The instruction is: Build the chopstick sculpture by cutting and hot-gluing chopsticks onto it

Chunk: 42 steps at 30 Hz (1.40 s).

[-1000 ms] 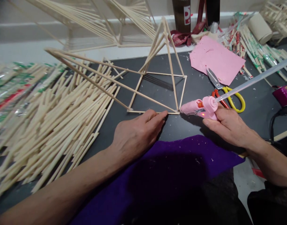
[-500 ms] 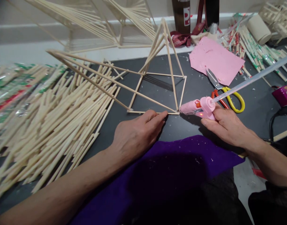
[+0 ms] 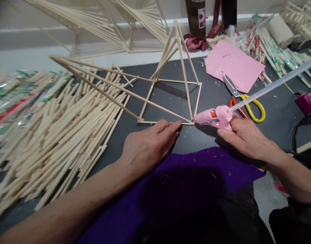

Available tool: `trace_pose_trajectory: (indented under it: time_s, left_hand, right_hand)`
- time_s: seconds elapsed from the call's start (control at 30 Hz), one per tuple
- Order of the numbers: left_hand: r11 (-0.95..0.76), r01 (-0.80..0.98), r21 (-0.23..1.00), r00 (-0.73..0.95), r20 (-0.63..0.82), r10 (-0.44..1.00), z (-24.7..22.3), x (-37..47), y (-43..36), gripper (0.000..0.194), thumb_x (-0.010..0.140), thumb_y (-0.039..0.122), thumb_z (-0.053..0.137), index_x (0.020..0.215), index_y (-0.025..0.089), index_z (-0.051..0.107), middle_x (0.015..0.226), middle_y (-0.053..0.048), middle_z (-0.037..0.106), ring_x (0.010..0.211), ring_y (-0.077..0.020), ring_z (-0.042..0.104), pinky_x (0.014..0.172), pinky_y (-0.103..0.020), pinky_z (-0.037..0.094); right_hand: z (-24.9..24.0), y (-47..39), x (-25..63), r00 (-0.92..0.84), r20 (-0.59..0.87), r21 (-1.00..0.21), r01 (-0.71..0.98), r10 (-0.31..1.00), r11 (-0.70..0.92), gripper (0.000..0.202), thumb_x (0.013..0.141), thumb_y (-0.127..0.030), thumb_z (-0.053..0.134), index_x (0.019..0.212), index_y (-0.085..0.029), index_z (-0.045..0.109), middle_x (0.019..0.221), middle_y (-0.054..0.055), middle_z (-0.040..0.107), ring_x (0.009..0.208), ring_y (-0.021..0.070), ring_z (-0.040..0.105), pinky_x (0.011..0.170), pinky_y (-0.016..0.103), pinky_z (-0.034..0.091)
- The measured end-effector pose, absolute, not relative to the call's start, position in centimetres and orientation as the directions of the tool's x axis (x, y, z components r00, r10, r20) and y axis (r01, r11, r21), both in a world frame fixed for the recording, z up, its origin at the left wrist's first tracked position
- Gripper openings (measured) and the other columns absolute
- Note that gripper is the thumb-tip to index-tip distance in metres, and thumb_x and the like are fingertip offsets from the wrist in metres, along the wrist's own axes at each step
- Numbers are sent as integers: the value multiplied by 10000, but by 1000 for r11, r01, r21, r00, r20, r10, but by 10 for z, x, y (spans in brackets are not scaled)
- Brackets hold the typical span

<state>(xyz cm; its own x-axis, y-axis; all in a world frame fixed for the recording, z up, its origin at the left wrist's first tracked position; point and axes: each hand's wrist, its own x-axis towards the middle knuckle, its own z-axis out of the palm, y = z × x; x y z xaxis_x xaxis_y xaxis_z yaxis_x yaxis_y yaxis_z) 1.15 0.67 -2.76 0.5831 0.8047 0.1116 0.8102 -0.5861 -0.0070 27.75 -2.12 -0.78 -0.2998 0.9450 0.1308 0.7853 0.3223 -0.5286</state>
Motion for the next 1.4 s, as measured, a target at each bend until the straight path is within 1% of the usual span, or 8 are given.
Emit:
trace_pose_trajectory:
  time_s: [0.1, 0.27, 0.43, 0.63, 0.8, 1.03, 1.2, 1.4]
  left_hand:
    - [-584, 811, -6, 582, 109, 806, -28, 12, 7, 308, 988, 241, 428, 1189, 228, 662, 935, -51, 715, 726, -159, 665, 462, -266, 311]
    - [-584, 812, -3, 581, 96, 808, -26, 12, 7, 316, 994, 249, 414, 1187, 226, 663, 944, -52, 715, 731, -160, 671, 460, -269, 318]
    - [-572, 820, 25, 568, 83, 819, -25, 12, 7, 321, 988, 252, 419, 1205, 219, 653, 941, -66, 701, 733, -159, 666, 475, -261, 359]
    - [-586, 810, -13, 584, 97, 806, -26, 12, 7, 317, 989, 249, 424, 1205, 212, 654, 935, -57, 715, 709, -158, 668, 459, -271, 333]
    - [-577, 816, 9, 574, 91, 813, -25, 12, 6, 314, 983, 253, 432, 1208, 216, 648, 941, -65, 708, 720, -153, 670, 467, -259, 351]
    - [-588, 809, 9, 584, 103, 805, -26, 12, 6, 316, 984, 245, 432, 1209, 212, 652, 928, -65, 713, 711, -161, 670, 460, -267, 336]
    - [-587, 809, -6, 584, 113, 804, -27, 12, 6, 313, 985, 249, 438, 1201, 212, 662, 917, -60, 713, 712, -164, 669, 464, -268, 331]
    - [-597, 802, -31, 596, 110, 795, -26, 12, 6, 314, 988, 254, 433, 1195, 210, 665, 911, -54, 712, 699, -166, 665, 463, -278, 342]
  right_hand:
    - [-9, -22, 279, -313, 156, -533, 772, 937, 347, 425, 913, -441, 488, 563, -201, 510, 547, -6, 500, 462, 112, 456, 446, 258, 317]
    - [-11, -21, 277, -335, 200, -521, 759, 921, 390, 423, 929, -401, 488, 562, -194, 520, 584, 4, 510, 486, 109, 461, 457, 257, 327]
    - [-10, -21, 277, -343, 196, -512, 764, 919, 394, 422, 934, -414, 487, 575, -194, 514, 600, 3, 515, 492, 110, 453, 460, 258, 326]
    - [-9, -23, 278, -353, 229, -513, 748, 907, 421, 418, 932, -372, 498, 560, -183, 514, 591, -4, 503, 456, 89, 430, 436, 251, 311]
    - [-11, -22, 278, -315, 214, -531, 757, 925, 381, 430, 928, -385, 492, 544, -194, 511, 512, -21, 454, 453, 103, 445, 442, 254, 314]
    - [-9, -22, 277, -300, 139, -558, 764, 944, 324, 422, 908, -441, 484, 561, -202, 501, 572, -2, 499, 485, 111, 448, 460, 261, 322]
    - [-6, -24, 277, -304, 156, -558, 758, 940, 338, 418, 911, -401, 489, 548, -194, 501, 581, -2, 493, 478, 100, 443, 455, 255, 320]
    - [-7, -24, 278, -328, 192, -536, 755, 925, 379, 421, 920, -389, 498, 552, -185, 502, 591, -6, 501, 456, 87, 436, 435, 248, 314]
